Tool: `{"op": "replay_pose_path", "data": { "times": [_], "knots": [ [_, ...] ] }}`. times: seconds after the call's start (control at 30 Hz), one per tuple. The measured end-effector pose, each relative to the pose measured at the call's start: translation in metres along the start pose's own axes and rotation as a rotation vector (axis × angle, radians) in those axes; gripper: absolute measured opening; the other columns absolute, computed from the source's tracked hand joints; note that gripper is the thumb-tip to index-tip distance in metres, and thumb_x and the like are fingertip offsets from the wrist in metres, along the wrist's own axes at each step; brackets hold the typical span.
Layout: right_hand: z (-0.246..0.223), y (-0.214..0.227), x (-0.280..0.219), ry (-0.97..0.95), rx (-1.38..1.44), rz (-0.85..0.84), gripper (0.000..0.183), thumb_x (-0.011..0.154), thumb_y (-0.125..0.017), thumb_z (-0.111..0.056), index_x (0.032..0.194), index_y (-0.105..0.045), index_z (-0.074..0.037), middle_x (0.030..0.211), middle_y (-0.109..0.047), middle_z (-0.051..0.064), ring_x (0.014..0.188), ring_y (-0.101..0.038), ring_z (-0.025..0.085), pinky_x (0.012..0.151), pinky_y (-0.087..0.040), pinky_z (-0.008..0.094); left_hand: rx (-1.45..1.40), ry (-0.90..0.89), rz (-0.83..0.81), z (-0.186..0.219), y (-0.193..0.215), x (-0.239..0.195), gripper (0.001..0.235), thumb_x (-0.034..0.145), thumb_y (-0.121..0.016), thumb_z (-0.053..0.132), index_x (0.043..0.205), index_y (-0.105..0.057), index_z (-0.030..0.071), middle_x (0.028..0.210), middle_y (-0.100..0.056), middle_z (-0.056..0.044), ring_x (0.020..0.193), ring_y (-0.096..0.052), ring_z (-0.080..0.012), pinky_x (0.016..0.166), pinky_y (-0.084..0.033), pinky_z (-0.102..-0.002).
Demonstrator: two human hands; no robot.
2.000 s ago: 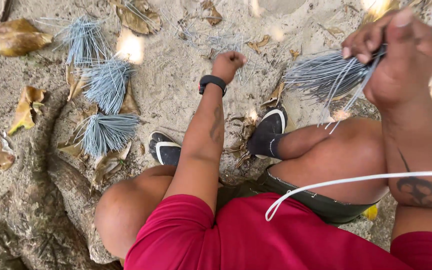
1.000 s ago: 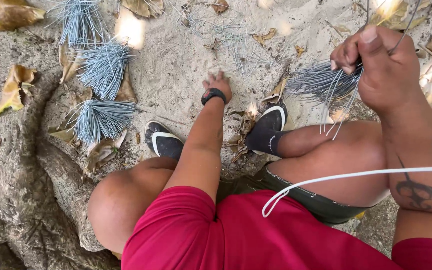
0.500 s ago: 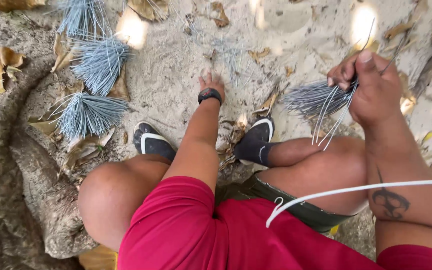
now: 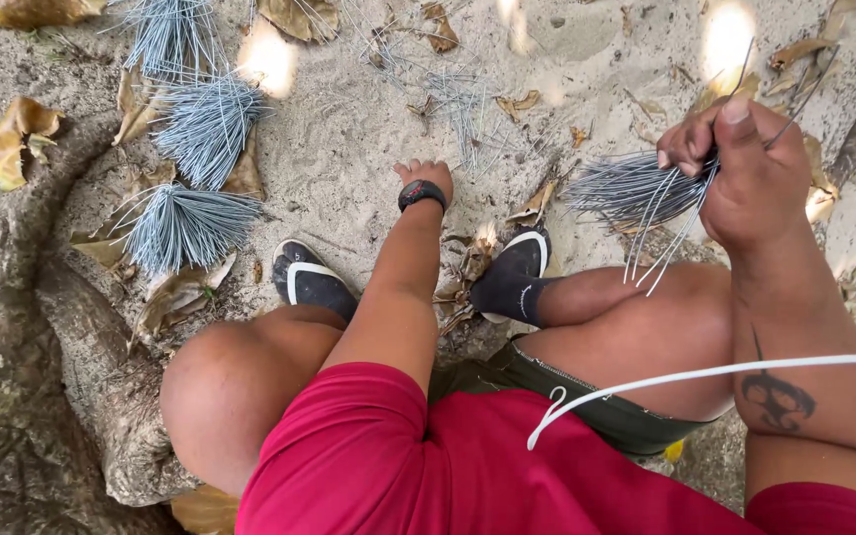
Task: Bundling thin metal wires by picking them up from the ground and grouping them together.
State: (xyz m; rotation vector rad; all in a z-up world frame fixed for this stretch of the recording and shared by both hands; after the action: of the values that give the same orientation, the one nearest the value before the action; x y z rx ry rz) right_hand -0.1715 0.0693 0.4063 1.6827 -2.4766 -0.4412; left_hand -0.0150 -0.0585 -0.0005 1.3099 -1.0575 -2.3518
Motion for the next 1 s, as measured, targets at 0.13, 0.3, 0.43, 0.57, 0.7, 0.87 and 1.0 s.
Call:
{"op": "replay_pose_path", "data": {
  "times": [0.13,0.3,0.43,0.57,0.7,0.87,1.0],
  "knots": [
    [0.001,-0.003,0.002,0.023,-0.095,-0.072,0.048,0.122,-0.044,-0.042,0.088,-0.05,-0.009,0.077,-0.047,0.004,0.079,-0.051,0.017,0.092,-0.055,0.035,-0.361,-0.012,0.158,-0.008,0.002,0.046,0.029,0.098,-0.05,0.031,0.11,-0.075,0.021,0.111,-0.075,-0.006,0.102,-0.068,-0.0333,0.095,-0.049,-0.053],
    [0.0,-0.012,0.007,-0.04,-0.17,-0.08,0.053,0.117,-0.043,-0.051,0.087,-0.051,-0.009,0.081,-0.053,0.007,0.078,-0.052,0.017,0.089,-0.054,0.036,-0.775,-0.326,0.368,0.019,0.109,0.011,0.025,0.096,-0.062,0.03,0.105,-0.078,0.012,0.096,-0.079,-0.003,0.084,-0.072,-0.0206,0.08,-0.057,-0.036],
    [0.011,-0.014,0.012,-0.079,-0.191,-0.092,0.052,0.113,-0.043,-0.053,0.086,-0.052,-0.009,0.085,-0.059,0.008,0.078,-0.055,0.018,0.081,-0.052,0.033,-1.124,-0.604,0.527,0.053,0.176,-0.024,0.024,0.095,-0.067,0.026,0.11,-0.077,0.01,0.089,-0.081,-0.002,0.081,-0.076,-0.011,0.072,-0.06,-0.026],
    [0.014,-0.021,0.014,-0.096,-0.081,-0.055,0.047,0.115,-0.046,-0.043,0.085,-0.052,-0.007,0.082,-0.055,0.007,0.076,-0.051,0.016,0.084,-0.053,0.033,-1.101,-0.833,0.735,0.079,0.23,-0.089,0.017,0.095,-0.068,0.018,0.108,-0.078,0.013,0.091,-0.081,-0.001,0.076,-0.075,-0.0097,0.065,-0.057,-0.023],
    [0.005,-0.028,0.015,-0.108,-0.058,-0.037,0.043,0.115,-0.046,-0.042,0.093,-0.054,-0.007,0.078,-0.052,0.004,0.074,-0.05,0.013,0.081,-0.051,0.029,-1.034,-1.113,0.863,0.089,0.262,-0.142,0.013,0.094,-0.071,0.011,0.106,-0.076,0.011,0.096,-0.075,0.0,0.077,-0.067,-0.0137,0.072,-0.055,-0.028],
    [-0.002,-0.029,0.017,-0.08,-0.097,-0.019,0.041,0.113,-0.044,-0.043,0.117,-0.053,-0.004,0.073,-0.044,0.001,0.072,-0.047,0.012,0.079,-0.05,0.03,-0.973,-1.247,0.89,0.09,0.279,-0.172,0.015,0.089,-0.075,0.002,0.104,-0.075,0.008,0.093,-0.071,-0.002,0.079,-0.065,-0.0169,0.072,-0.053,-0.031],
    [-0.011,-0.032,0.016,-0.072,0.002,0.02,0.046,0.112,-0.045,-0.043,0.141,-0.05,-0.008,0.072,-0.043,-0.002,0.071,-0.045,0.009,0.079,-0.047,0.027,-0.792,-1.225,0.905,0.092,0.273,-0.166,0.015,0.089,-0.077,0.006,0.103,-0.077,0.012,0.091,-0.068,0.0,0.081,-0.062,-0.0171,0.073,-0.051,-0.032]
  ]
}}
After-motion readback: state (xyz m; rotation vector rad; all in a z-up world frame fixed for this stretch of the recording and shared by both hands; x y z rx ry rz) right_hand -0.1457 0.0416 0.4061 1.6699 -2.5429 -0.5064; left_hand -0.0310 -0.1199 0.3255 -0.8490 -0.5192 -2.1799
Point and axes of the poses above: each hand's wrist, its own x-axis towards the middle knuckle, its own y-axis out of the back of the hand, z = x × y, the point moved 3 cm from there along x, towards the middle knuckle
